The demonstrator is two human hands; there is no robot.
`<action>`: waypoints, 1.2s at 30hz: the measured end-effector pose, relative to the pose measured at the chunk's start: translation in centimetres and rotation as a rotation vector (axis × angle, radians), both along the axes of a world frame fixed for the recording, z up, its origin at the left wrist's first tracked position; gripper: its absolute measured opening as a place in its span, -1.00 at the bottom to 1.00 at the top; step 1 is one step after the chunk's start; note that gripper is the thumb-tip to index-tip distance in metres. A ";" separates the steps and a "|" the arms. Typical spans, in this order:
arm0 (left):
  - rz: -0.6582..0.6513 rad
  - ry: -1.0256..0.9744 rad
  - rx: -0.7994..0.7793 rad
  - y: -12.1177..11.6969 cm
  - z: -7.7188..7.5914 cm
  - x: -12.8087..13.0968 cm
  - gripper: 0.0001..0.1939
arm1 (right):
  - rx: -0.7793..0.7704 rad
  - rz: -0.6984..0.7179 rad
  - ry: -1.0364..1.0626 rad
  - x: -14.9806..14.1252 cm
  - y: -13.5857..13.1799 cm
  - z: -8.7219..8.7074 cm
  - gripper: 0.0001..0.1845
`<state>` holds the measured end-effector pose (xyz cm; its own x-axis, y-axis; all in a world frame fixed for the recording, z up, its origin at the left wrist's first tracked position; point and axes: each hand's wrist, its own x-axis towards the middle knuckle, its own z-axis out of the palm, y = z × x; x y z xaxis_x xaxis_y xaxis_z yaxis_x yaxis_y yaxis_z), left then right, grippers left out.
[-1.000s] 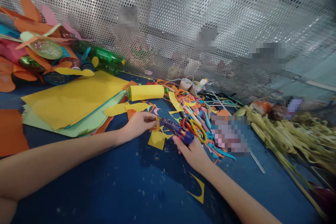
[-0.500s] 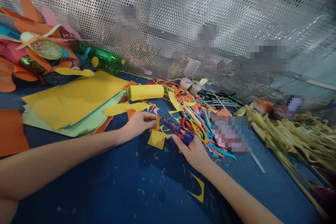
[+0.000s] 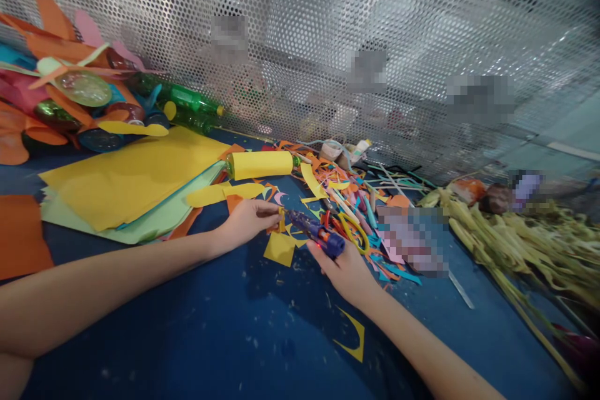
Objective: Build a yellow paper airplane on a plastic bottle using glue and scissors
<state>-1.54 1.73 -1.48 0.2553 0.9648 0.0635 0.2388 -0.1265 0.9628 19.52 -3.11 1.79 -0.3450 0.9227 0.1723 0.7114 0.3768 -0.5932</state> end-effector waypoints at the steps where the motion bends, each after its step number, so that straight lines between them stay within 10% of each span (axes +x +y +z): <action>1: -0.007 0.003 0.004 0.0 0.0 0.0 -0.79 | -0.006 0.000 -0.001 0.0 0.0 0.0 -0.69; 36: 0.103 -0.089 -0.024 0.2 -0.3 -0.3 -0.77 | 0.019 0.030 -0.050 0.0 -0.1 0.1 -0.68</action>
